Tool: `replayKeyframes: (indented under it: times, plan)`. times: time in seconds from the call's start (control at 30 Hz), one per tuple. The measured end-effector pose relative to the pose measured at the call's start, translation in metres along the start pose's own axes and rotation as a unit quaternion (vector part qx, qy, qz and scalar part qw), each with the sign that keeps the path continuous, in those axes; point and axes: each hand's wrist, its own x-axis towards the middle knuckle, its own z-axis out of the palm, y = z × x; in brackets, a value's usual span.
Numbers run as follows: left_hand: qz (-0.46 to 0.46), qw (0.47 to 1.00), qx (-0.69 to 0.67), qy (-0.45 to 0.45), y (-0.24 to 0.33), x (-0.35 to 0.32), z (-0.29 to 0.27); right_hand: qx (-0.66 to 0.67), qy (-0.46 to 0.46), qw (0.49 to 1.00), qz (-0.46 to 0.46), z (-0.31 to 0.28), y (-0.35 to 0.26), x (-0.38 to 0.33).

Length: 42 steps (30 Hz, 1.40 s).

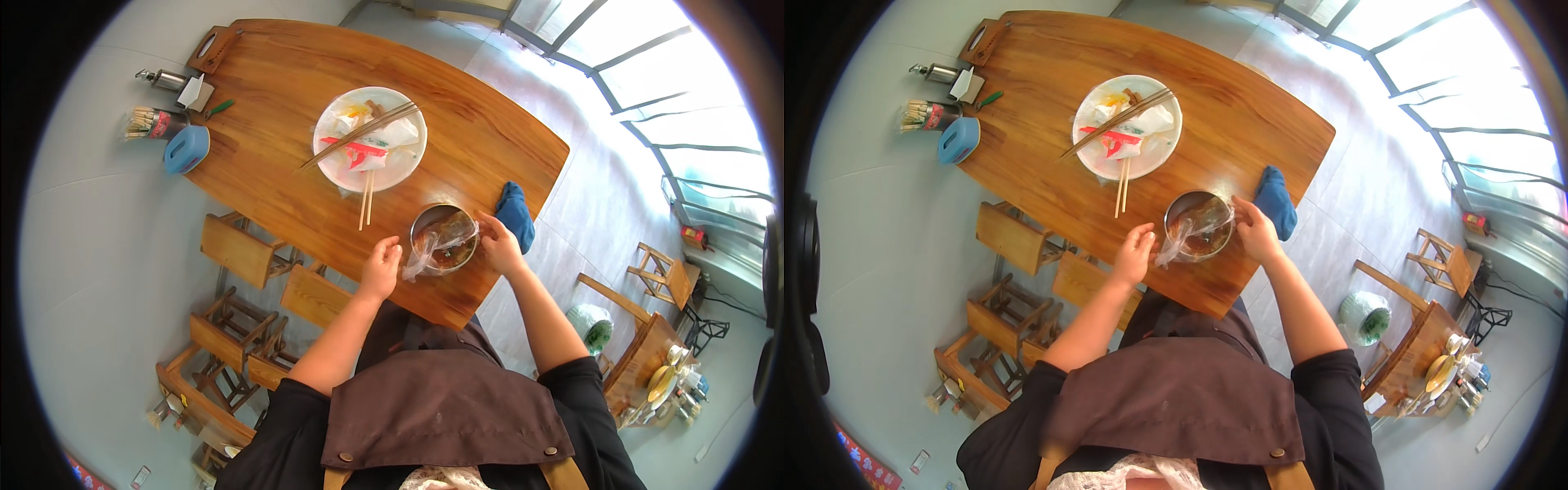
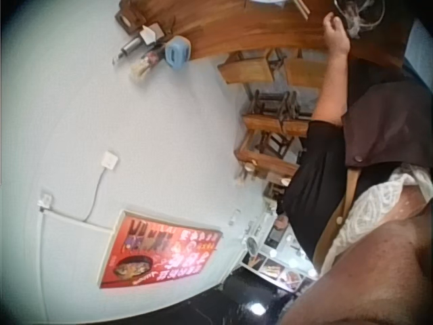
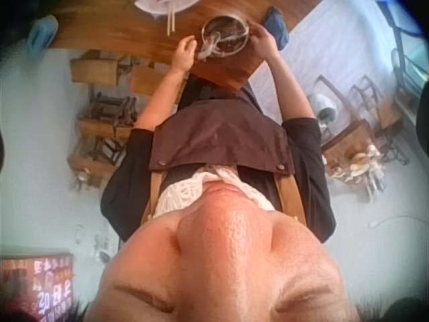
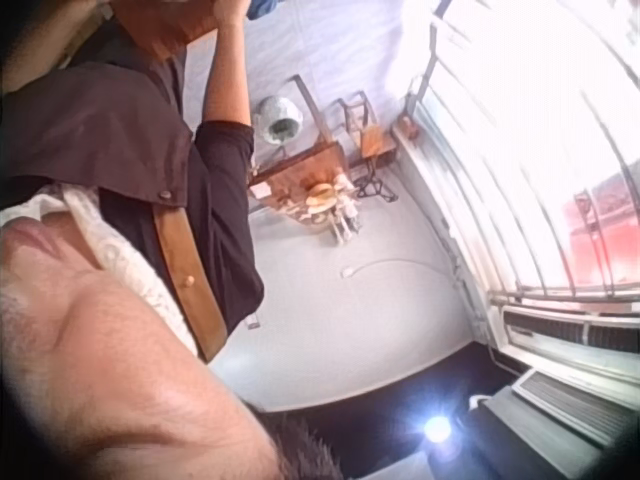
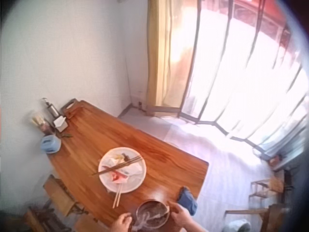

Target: The person assembles a food order by selecting skewers and noodles from a display, boiling them in a pot, and adding sauce and garnish. The finished dish is placed in a plastic bag and handed to a customer. The person then clears a nearby table by collecting used dishes and utensils.

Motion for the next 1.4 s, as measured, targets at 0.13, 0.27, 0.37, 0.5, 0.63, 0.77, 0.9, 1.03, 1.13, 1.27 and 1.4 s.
replayKeyframes:
  times: [0.13, 0.27, 0.37, 0.5, 0.63, 0.77, 0.9, 1.03, 1.13, 1.27, 1.4]
  plan:
    - [0.05, 0.992, 0.115, -0.014, 0.003, 0.013, 0.023, -0.165, -0.073, 0.983, -0.029, -0.007, -0.009, 0.018]
    - [0.036, 0.972, 0.231, -0.014, 0.02, 0.018, 0.034, -0.213, -0.072, 0.974, -0.028, -0.01, -0.024, 0.018]
    - [0.043, 0.972, 0.233, -0.008, 0.023, 0.016, 0.036, -0.263, -0.079, 0.96, -0.047, -0.011, -0.03, 0.007]
    - [0.056, 0.976, 0.209, 0.005, 0.018, 0.016, 0.038, -0.309, -0.124, 0.942, -0.038, -0.013, -0.043, -0.017]
    - [0.041, 0.991, 0.121, 0.028, 0.019, 0.011, 0.034, -0.268, -0.093, 0.959, 0.009, -0.004, -0.064, -0.042]
    - [-0.061, 0.998, -0.016, -0.017, 0.028, -0.02, 0.024, -0.11, -0.119, 0.983, 0.09, 0.003, -0.075, -0.054]
    - [0.083, 0.989, 0.122, -0.033, 0.041, -0.041, 0.035, 0.079, -0.117, 0.984, 0.107, 0.031, -0.065, -0.051]
    - [0.138, 0.978, 0.146, -0.061, 0.057, -0.039, 0.058, 0.261, -0.101, 0.931, 0.234, 0.052, -0.059, -0.04]
    - [0.22, 0.959, 0.15, -0.101, 0.069, -0.045, 0.058, 0.19, -0.09, 0.955, 0.209, 0.057, -0.065, -0.033]
    - [0.351, 0.906, 0.189, -0.143, 0.092, -0.054, 0.038, 0.189, -0.044, 0.954, 0.229, 0.063, -0.086, -0.023]
    - [0.343, 0.925, 0.13, -0.097, 0.115, -0.059, -0.007, 0.198, -0.045, 0.954, 0.22, 0.059, -0.132, -0.009]
